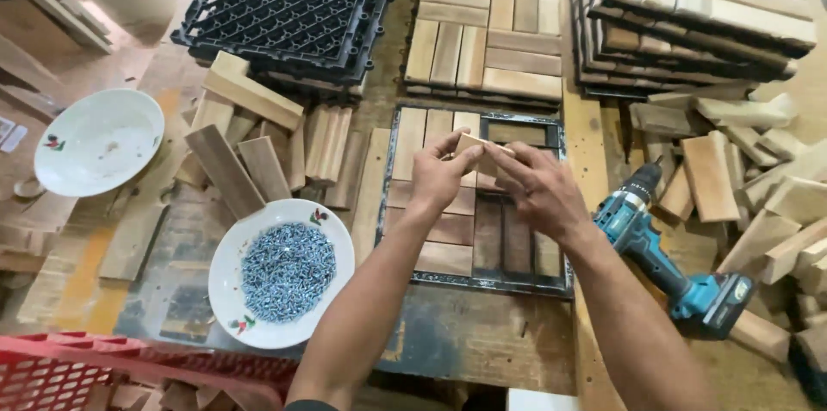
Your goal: Assembling modular wooden floor tiles by fastening wood slats to a plastic grid base using a power drill and manually placing additional slats.
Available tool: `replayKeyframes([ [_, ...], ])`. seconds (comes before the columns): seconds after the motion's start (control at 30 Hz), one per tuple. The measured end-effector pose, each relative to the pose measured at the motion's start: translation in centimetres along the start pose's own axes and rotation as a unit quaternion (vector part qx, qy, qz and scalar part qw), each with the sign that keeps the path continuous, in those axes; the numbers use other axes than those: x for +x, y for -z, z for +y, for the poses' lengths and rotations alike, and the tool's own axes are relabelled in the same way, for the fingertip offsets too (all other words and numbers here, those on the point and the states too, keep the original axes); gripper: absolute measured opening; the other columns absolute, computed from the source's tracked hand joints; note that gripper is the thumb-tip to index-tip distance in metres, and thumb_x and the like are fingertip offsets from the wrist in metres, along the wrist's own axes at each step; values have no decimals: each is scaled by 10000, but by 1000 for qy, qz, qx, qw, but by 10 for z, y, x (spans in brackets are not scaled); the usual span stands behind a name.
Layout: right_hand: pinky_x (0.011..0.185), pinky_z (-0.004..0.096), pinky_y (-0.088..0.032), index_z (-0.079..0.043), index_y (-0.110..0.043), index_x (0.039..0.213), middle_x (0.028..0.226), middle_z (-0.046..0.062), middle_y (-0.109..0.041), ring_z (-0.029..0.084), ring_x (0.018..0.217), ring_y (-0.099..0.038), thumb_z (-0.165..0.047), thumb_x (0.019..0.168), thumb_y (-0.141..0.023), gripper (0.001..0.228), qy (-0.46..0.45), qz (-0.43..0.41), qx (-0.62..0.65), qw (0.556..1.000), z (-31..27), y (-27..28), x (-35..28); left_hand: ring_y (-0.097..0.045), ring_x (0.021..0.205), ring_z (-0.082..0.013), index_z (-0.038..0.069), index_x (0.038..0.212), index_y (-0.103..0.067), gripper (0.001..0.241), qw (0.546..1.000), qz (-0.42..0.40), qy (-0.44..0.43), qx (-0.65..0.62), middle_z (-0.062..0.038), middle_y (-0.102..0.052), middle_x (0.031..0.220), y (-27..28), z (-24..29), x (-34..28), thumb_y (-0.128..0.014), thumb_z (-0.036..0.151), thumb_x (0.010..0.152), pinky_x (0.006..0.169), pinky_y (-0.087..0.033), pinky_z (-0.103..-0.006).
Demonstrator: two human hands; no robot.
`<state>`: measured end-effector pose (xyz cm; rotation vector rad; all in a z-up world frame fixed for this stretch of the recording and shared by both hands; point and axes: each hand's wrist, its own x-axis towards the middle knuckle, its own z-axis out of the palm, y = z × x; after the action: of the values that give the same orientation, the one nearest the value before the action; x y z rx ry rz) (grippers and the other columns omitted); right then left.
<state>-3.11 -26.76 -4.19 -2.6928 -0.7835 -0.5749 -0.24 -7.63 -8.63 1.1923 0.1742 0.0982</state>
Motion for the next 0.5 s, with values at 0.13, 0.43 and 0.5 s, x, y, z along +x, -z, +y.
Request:
replayKeyframes([
  [0.13,1173,741,-197,-574,-484,1458,1588,-209,-436,239,1551,-292,-415,1040,-488,447,-61,-106,-54,991,58,-19,10,-670,1221,-315,160,1241,-753,373,851,17,-262,455,-121,-715,1247,-2,-15,7,-750,294,893,1063,-527,-452],
  [0.43,1274,482,-279,-357,-680,1315,1475,59,-521,346,1421,-437,-552,974,-603,401,-41,-103,25,994,76,-57,-8,-256,1577,-341,169,1618,-370,817,682,-84,-218,693,-45,-322,1697,-6,-17,3,-463,514,882,1251,-161,-671],
  [0.5,1241,477,-336,-280,-708,1119,1400,19,-588,281,1424,-479,-623,974,-577,395,-97,-175,38,979,76,-46,2,-252,1573,-351,180,1590,-427,808,679,-100,-239,687,-37,-384,1668,-7,-15,3,-475,493,847,1240,-157,-689],
])
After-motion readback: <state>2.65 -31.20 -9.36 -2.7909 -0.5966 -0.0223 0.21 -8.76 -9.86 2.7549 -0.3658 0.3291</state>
